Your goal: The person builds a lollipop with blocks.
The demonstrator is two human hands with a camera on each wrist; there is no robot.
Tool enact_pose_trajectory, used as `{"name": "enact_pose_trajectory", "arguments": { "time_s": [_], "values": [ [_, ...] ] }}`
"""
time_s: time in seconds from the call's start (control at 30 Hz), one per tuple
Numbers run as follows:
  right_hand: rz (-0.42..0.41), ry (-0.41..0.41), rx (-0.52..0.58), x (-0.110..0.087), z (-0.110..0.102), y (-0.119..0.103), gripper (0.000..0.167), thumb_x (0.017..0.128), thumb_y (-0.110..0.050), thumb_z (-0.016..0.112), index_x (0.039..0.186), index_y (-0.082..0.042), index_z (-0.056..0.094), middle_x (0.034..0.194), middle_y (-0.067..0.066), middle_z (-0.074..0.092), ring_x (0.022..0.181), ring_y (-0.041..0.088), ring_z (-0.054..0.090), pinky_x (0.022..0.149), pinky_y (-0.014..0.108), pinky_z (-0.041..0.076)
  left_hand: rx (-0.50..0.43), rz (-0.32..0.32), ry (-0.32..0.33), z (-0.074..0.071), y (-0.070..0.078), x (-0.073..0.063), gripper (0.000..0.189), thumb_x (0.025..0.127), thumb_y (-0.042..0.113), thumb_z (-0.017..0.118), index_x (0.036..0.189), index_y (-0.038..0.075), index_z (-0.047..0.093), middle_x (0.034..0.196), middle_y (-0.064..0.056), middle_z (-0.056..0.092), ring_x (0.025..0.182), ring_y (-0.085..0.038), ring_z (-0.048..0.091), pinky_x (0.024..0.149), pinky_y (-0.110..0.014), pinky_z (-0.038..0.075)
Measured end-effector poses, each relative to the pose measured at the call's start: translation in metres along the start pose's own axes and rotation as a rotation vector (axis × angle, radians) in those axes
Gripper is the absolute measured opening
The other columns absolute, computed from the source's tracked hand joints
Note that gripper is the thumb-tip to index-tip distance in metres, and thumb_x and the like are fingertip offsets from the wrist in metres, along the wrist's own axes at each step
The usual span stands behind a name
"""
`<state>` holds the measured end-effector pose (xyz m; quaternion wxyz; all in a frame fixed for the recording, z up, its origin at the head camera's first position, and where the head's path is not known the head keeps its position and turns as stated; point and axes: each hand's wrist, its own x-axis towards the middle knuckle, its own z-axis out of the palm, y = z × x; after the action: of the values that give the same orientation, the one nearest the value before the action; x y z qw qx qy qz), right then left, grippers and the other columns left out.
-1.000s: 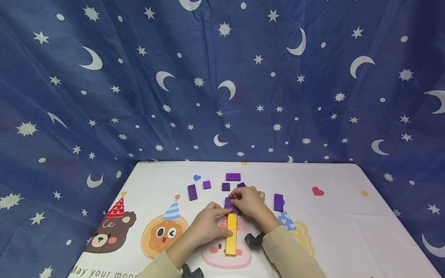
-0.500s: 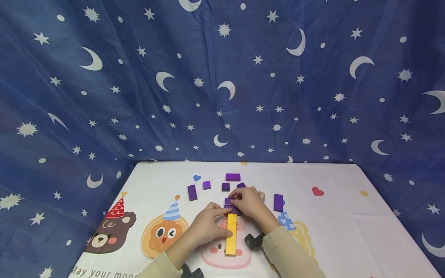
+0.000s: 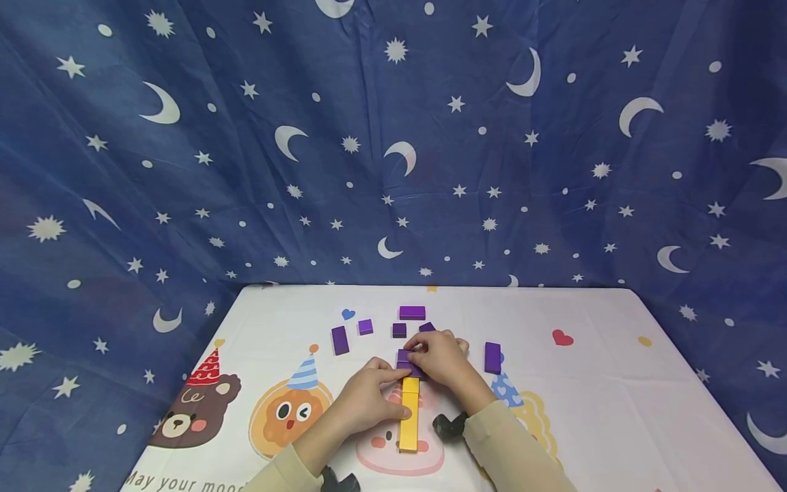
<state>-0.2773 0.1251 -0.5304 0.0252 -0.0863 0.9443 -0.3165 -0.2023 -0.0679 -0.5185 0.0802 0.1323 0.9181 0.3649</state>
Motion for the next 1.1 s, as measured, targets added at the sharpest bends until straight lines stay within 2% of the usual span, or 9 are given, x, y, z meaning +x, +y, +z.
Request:
{"name": "enact_pose_trajectory", "arguments": {
  "time_s": [0.43,0.77,1.1],
  "values": [
    [0.001,-0.003,0.009,-0.0004,-0.0001,0.0003,0.008,0.094,-0.026,0.083,0.099,-0.032,0.083,0.074,-0.008,0.061,0.094,0.019,0.054,0.093,0.059,0.027,-0.020,-0.008,-0.004,-0.0011,0.0007,0.0010,0.073,0.069,0.034,0.100,0.138,0.031,0.075,0.106,0.007,0.054,0.089,-0.012,0.050,0.076,-0.026,0.042],
    [0.011,-0.006,0.030,-0.0009,-0.0009,0.0007,0.011,0.094,-0.026,0.083,0.102,-0.033,0.083,0.083,-0.009,0.068,0.099,0.020,0.057,0.097,0.060,0.027,-0.015,-0.003,0.000,0.0005,-0.0015,0.0019,0.073,0.069,0.036,0.100,0.138,0.033,0.075,0.108,0.008,0.055,0.091,-0.011,0.051,0.079,-0.027,0.043],
    [0.019,-0.005,0.091,0.0006,-0.0053,0.0044,0.014,0.096,-0.019,0.080,0.107,-0.027,0.083,0.086,-0.008,0.073,0.091,0.016,0.065,0.097,0.059,0.032,-0.026,-0.019,-0.002,0.0005,-0.0007,0.0013,0.074,0.068,0.035,0.100,0.138,0.032,0.075,0.108,0.008,0.054,0.093,-0.012,0.051,0.081,-0.027,0.044]
  ]
}}
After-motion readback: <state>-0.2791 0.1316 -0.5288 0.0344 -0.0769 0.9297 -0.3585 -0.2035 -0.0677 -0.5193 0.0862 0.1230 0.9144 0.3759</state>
